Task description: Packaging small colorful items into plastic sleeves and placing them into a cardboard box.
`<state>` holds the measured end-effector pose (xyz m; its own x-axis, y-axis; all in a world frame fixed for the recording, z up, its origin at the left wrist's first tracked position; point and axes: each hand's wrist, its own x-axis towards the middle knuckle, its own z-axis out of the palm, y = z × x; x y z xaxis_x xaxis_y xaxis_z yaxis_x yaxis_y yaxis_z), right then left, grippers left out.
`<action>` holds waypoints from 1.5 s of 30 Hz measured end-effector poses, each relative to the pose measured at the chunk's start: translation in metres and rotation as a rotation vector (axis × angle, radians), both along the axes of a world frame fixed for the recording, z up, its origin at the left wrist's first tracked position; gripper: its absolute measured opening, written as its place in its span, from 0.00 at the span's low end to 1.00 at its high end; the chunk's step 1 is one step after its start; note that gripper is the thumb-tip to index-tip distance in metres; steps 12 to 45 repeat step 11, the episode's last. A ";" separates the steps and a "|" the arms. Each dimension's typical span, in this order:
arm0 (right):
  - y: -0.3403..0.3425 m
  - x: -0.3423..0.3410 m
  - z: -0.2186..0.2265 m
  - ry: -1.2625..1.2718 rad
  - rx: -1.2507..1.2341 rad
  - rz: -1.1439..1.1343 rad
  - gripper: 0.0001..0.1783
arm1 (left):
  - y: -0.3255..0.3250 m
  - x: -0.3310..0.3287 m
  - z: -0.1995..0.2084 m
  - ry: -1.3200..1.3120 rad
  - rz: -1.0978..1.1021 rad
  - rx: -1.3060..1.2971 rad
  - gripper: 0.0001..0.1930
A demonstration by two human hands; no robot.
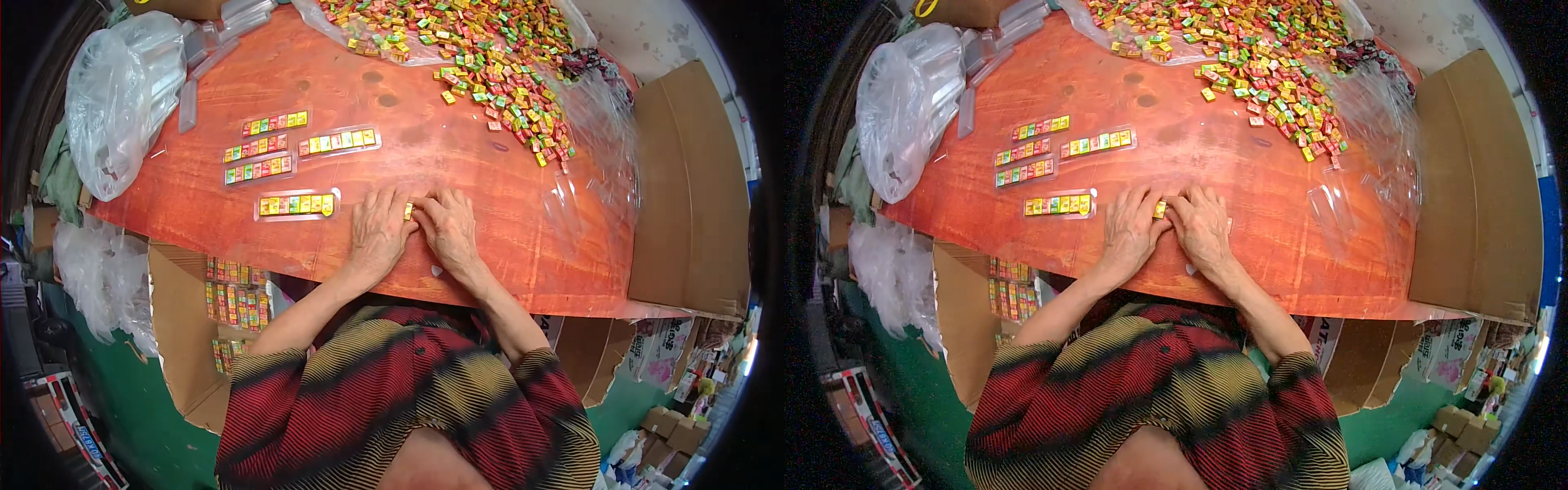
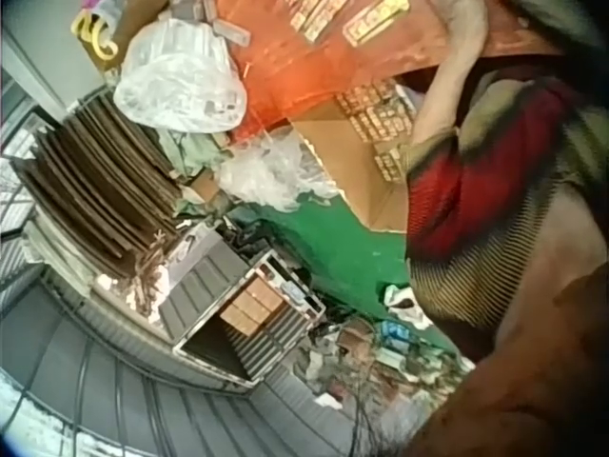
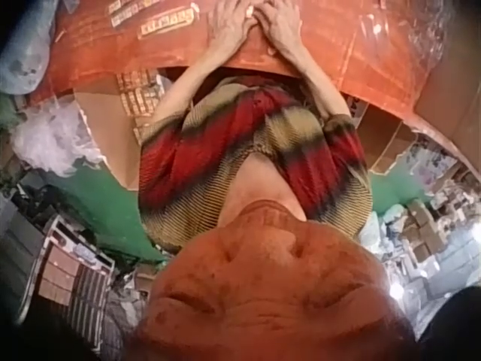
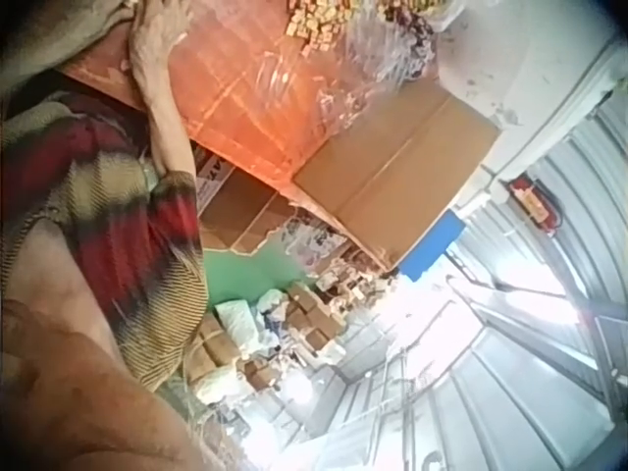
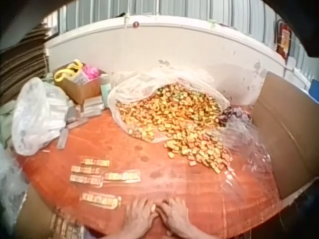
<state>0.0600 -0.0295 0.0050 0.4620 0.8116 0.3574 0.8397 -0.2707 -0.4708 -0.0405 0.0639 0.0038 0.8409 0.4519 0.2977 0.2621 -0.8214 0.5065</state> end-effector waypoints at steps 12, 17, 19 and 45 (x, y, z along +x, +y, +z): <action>0.009 0.007 -0.001 0.134 -0.116 -0.048 0.07 | -0.001 0.000 0.004 0.164 0.039 -0.097 0.24; 0.009 0.007 -0.001 0.134 -0.116 -0.048 0.07 | -0.001 0.000 0.004 0.164 0.039 -0.097 0.24; 0.009 0.007 -0.001 0.134 -0.116 -0.048 0.07 | -0.001 0.000 0.004 0.164 0.039 -0.097 0.24; 0.009 0.007 -0.001 0.134 -0.116 -0.048 0.07 | -0.001 0.000 0.004 0.164 0.039 -0.097 0.24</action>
